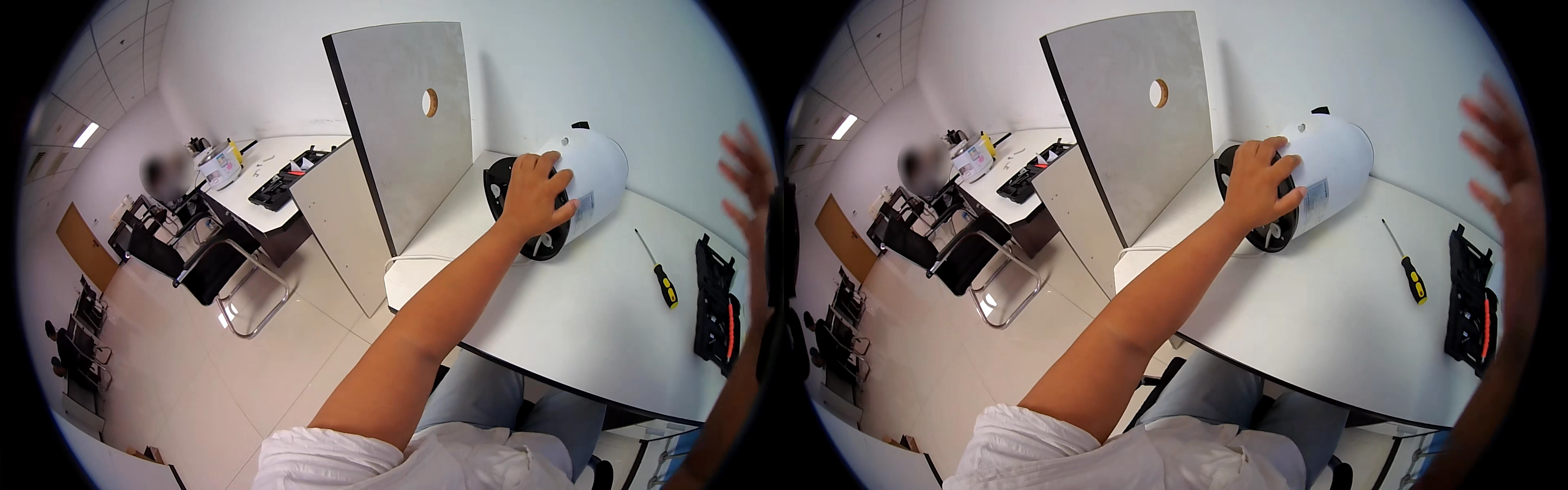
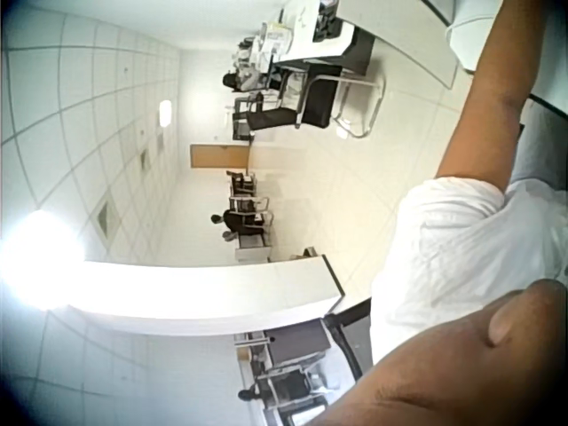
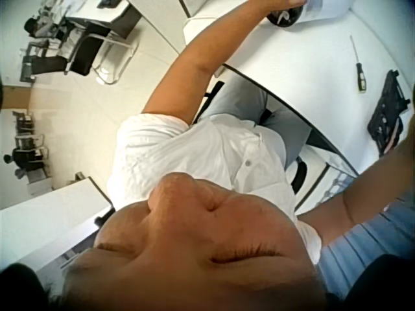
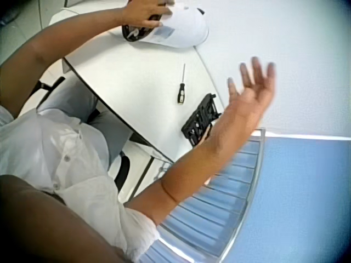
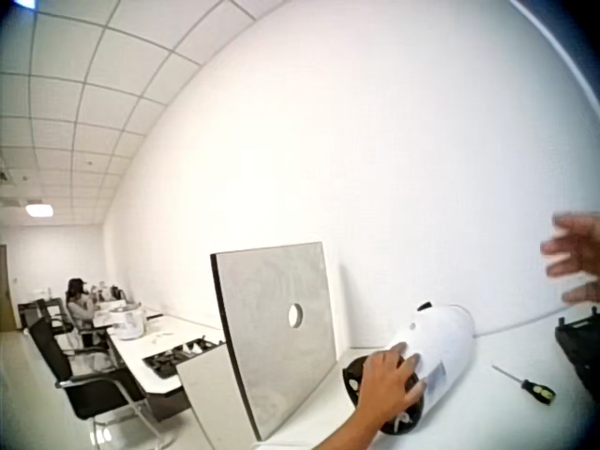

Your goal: The person removes the bottom cover of a white cylindrical appliance using a screwdriver. They unscrew several fasteners from the black base plate, place the screws on the table, and lift the cover away to expose the internal components.

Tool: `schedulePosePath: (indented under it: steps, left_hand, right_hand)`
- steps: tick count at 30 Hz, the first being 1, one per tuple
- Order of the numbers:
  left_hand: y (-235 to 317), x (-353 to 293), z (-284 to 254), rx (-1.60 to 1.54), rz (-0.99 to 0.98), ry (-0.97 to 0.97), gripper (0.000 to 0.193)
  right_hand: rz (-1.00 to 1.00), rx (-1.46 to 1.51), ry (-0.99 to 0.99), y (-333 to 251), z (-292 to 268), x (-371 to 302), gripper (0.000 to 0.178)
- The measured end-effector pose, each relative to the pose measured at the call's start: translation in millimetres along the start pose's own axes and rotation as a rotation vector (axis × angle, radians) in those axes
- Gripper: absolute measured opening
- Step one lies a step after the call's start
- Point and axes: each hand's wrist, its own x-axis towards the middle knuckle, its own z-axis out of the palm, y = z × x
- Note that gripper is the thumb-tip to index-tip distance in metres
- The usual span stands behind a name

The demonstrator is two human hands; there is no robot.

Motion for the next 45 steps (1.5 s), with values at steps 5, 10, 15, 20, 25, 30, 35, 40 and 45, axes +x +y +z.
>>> schedulePosePath:
  steps: [5,10,15,20,25,30,35,40,45]
  left_hand:
    - [18,6,1,-0.027,0.029,-0.001,0.044]
    - [28,3,2,0.008,0.081,-0.01,0.049]
    - [63,-3,28,-0.012,0.183,-0.042,0.046]
    - [103,-9,63,-0.062,0.255,-0.037,0.033]
    - [112,-12,61,-0.095,0.291,-0.097,0.029]
    - [109,-14,32,-0.246,0.226,-0.19,0.034]
    - [77,-24,-4,-0.164,0.008,0.035,0.042]
    - [6,-50,-14,0.024,-0.654,0.33,0.051]
    - [-34,-98,22,-0.366,-1.322,0.453,0.056]
  right_hand:
    - [0.088,0.174,-0.323,71,47,-52,0.066]
    - [0.257,0.279,-0.421,104,125,-67,0.067]
    - [0.27,0.468,-0.419,101,158,-71,0.061]
    - [0.279,0.751,-0.294,133,163,-80,0.065]
    - [0.27,0.833,-0.291,142,158,-80,0.072]
    - [0.278,0.77,-0.293,148,160,-82,0.074]
    - [0.304,0.689,-0.234,150,162,-82,0.074]
    - [0.21,0.535,-0.165,140,165,-85,0.067]
    - [-0.225,0.17,-0.198,134,175,-88,0.07]
